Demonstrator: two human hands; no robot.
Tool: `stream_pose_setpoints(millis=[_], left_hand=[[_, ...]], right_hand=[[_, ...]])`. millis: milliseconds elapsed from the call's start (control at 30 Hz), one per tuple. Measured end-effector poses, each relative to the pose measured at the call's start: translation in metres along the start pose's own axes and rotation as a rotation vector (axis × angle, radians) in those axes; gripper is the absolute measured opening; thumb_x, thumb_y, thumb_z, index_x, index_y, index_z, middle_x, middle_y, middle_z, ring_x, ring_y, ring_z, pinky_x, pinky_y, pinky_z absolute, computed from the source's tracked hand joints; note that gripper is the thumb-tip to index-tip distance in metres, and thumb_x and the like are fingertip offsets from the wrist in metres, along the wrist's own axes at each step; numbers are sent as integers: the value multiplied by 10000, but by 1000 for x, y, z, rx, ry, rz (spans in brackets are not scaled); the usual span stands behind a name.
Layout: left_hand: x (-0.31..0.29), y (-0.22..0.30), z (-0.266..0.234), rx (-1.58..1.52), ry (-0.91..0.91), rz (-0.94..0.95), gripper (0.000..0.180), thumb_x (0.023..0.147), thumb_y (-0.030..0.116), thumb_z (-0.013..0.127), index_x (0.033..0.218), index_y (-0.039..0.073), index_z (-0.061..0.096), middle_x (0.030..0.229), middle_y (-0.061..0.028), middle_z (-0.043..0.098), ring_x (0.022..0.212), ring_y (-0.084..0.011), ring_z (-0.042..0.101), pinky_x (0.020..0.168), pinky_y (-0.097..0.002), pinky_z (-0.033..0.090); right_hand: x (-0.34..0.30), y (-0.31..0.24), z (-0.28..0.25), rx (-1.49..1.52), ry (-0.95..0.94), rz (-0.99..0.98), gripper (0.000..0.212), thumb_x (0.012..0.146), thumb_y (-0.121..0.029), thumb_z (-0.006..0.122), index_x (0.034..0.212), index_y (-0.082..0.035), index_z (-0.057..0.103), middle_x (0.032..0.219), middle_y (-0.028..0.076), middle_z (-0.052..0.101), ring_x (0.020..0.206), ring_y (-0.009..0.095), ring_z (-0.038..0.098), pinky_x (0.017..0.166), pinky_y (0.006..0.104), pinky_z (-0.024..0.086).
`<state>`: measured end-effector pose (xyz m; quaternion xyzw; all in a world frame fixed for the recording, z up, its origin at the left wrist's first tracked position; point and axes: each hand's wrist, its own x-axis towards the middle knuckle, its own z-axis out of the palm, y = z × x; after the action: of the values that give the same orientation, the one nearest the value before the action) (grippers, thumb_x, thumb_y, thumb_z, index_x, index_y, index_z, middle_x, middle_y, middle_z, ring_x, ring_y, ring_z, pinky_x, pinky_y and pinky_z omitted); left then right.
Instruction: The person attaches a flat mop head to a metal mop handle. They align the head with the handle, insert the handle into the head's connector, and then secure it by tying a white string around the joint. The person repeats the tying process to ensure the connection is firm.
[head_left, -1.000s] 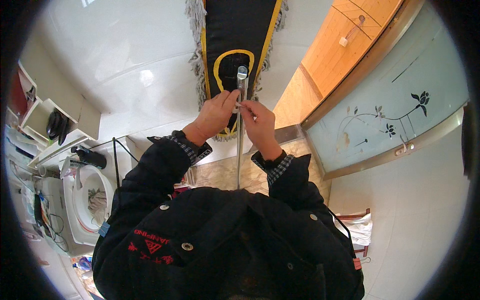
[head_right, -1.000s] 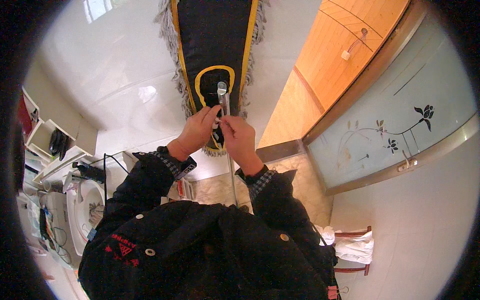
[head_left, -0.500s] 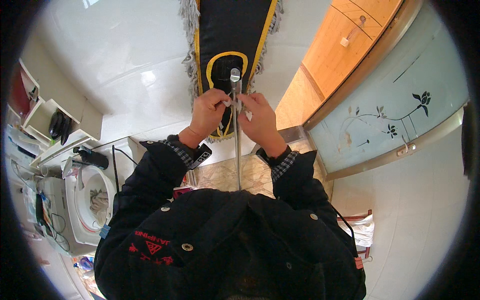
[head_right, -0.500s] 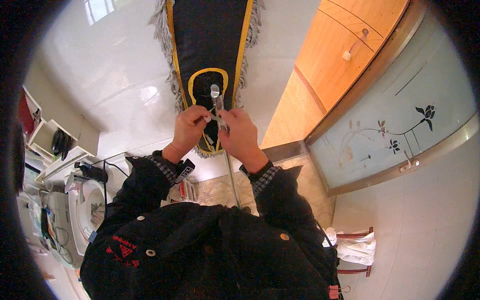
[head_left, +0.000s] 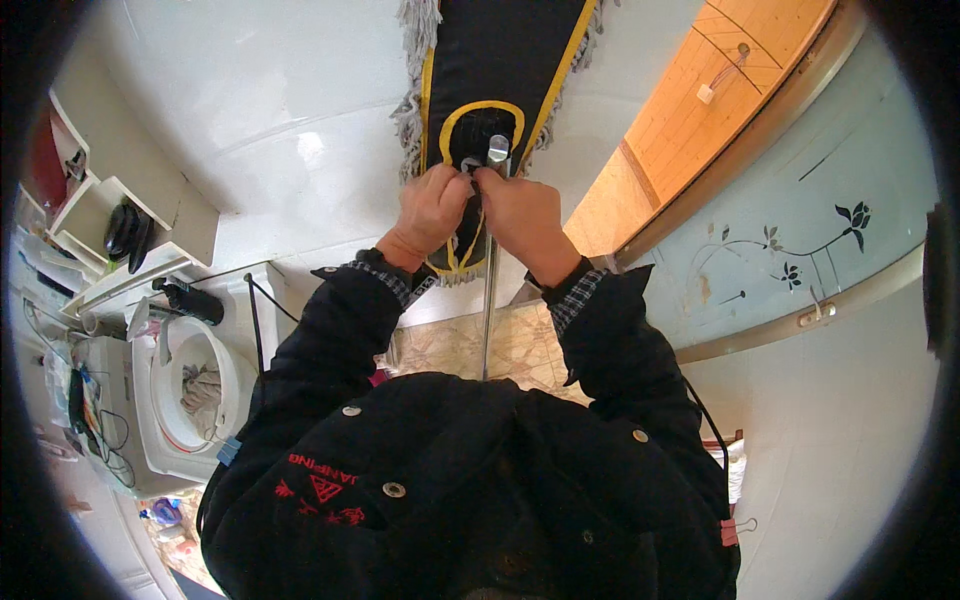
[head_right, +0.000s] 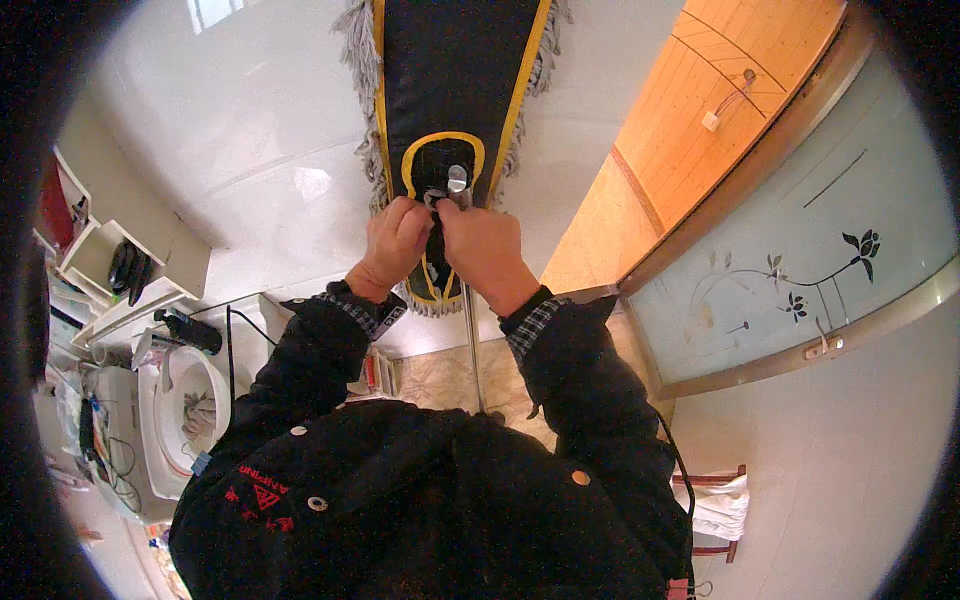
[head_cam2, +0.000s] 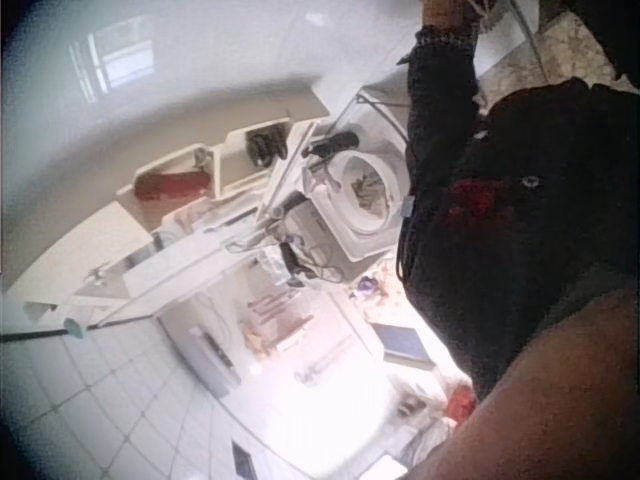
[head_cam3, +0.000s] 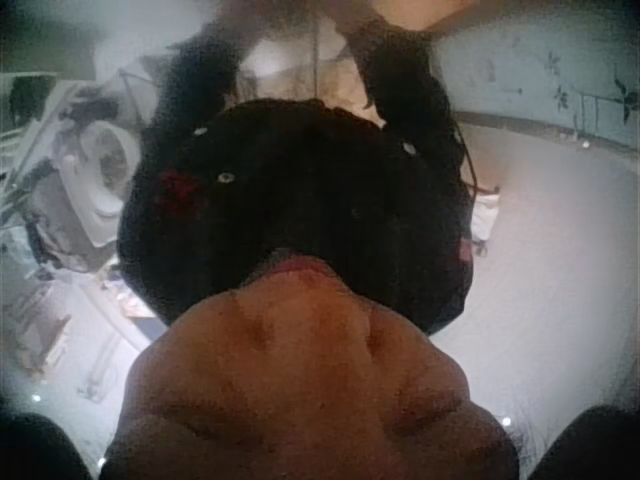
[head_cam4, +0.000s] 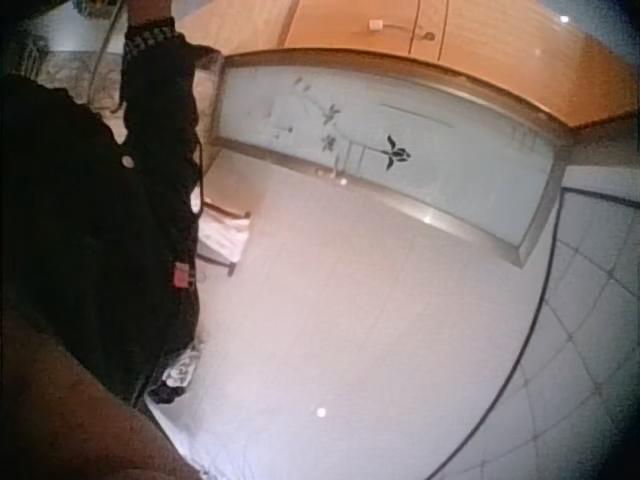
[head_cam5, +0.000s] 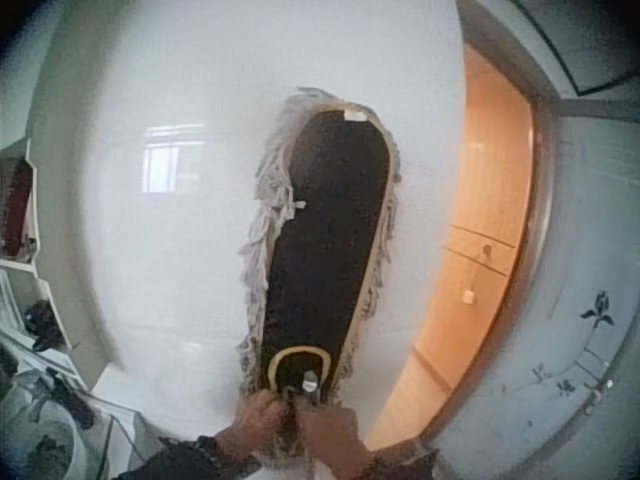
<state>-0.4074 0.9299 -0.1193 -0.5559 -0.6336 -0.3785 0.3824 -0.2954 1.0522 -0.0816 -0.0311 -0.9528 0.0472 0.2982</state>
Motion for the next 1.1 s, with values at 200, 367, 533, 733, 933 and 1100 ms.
stream_pose_setpoints(millis=[200, 367, 533, 733, 933, 1100], left_hand=[[-9, 4, 4, -65, -12, 27, 175, 753, -3, 627, 925, 6, 597, 866, -115, 589, 734, -294, 613, 581, -369, 515], [-8, 2, -1, -73, -26, 130, 174, 736, -4, 628, 906, -12, 589, 970, -151, 615, 780, -295, 608, 636, -377, 521], [-7, -2, -7, -59, -81, 208, 174, 720, 10, 630, 886, -12, 583, 1008, -159, 610, 802, -283, 605, 656, -363, 520], [-7, -2, -11, -61, -22, 114, 170, 741, 8, 643, 905, -4, 598, 978, -129, 614, 777, -263, 614, 636, -352, 519], [-7, 6, -20, 38, 7, 39, 121, 764, 54, 680, 881, 63, 653, 811, -54, 567, 717, -230, 592, 586, -336, 493], [-12, 13, -27, 8, -87, -3, 124, 769, 88, 724, 720, 87, 610, 693, -45, 523, 629, -250, 552, 516, -377, 439]], right_hand=[[3, 0, -8, -50, 24, 27, 378, 880, -150, 530, 1244, -232, 592, 691, 87, 657, 619, 299, 661, 503, 418, 485], [8, -1, -12, -35, 0, -88, 394, 879, -173, 533, 1264, -235, 588, 699, 80, 662, 619, 286, 666, 505, 403, 489], [13, -3, -16, -132, -32, -144, 230, 863, -176, 551, 1079, -151, 626, 693, 77, 656, 617, 276, 668, 513, 398, 493], [17, -1, -21, -67, 49, -195, 65, 821, -159, 604, 836, -96, 595, 696, 79, 624, 633, 295, 656, 523, 409, 499], [-10, -2, -24, -18, 52, -102, 86, 820, -158, 617, 797, -81, 585, 708, 92, 609, 649, 300, 651, 537, 411, 505], [-22, 3, -14, 31, -44, -26, 86, 816, -152, 604, 786, -76, 580, 733, 113, 627, 666, 328, 649, 537, 420, 500]])
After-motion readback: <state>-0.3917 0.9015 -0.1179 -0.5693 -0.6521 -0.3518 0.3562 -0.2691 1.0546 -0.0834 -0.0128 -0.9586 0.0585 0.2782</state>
